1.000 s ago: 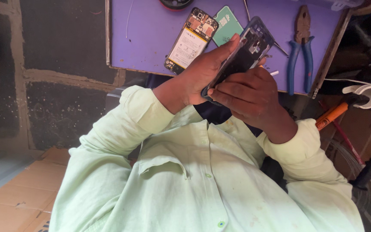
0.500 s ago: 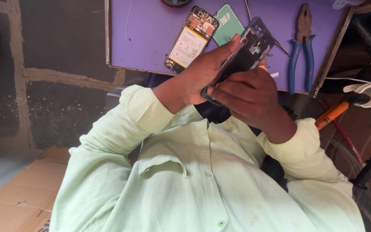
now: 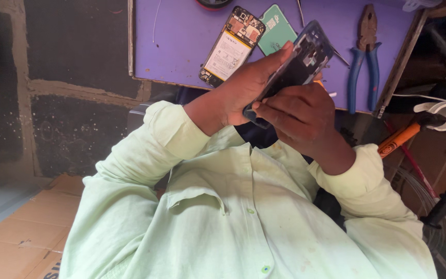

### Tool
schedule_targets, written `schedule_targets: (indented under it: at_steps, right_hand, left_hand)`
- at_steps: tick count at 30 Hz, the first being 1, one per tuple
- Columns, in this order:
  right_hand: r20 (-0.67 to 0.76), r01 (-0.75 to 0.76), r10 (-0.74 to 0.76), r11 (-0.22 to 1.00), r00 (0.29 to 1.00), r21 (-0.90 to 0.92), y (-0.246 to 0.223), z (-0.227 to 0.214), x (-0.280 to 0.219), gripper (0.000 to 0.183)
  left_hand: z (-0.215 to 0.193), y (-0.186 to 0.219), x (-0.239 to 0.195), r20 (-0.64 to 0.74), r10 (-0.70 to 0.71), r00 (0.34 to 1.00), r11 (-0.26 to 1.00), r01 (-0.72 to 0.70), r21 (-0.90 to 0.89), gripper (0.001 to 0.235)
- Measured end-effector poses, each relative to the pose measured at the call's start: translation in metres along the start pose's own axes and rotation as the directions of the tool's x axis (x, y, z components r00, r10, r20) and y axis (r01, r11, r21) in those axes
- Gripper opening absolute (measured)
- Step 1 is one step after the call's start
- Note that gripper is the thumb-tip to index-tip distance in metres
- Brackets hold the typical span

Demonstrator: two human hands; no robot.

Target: The person uses a blue electric screwdriver to remove screws from the back of a disassembled smartphone. The person holds the phone in one hand and operates the screwdriver with the other, working over a purple workbench with various tools and phone parts visible.

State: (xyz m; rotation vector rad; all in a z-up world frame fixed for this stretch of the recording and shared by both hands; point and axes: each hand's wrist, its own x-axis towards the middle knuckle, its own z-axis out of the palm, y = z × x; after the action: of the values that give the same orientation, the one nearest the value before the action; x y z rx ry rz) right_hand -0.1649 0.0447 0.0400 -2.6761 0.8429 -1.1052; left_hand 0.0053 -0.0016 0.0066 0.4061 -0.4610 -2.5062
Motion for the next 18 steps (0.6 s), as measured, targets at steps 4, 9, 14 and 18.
schedule_targets:
  at_steps: [4,9,14,18]
  right_hand:
    - [0.029,0.047,-0.048,0.998,0.998,0.036,0.01,-0.006,0.003,0.032]
    - [-0.111,-0.184,0.18,0.983,0.977,-0.027,0.008,-0.018,0.003,0.024]
    - [-0.231,-0.456,0.451,0.889,0.862,0.035,0.053,-0.042,0.019,0.017]
    - [-0.173,-0.287,0.253,0.933,0.952,-0.216,0.125,-0.028,0.059,0.02]
  left_hand:
    - [0.0,-0.003,0.001,-0.084,-0.049,0.995,0.998,0.053,0.036,0.06]
    - [0.001,0.003,0.002,0.187,0.092,0.978,0.982,-0.058,-0.18,0.06]
    - [-0.001,0.007,-0.008,-0.083,0.195,0.977,0.981,-0.196,-0.004,0.064]
    - [-0.004,0.006,-0.016,-0.099,0.228,0.969,0.973,-0.229,-0.003,0.068]
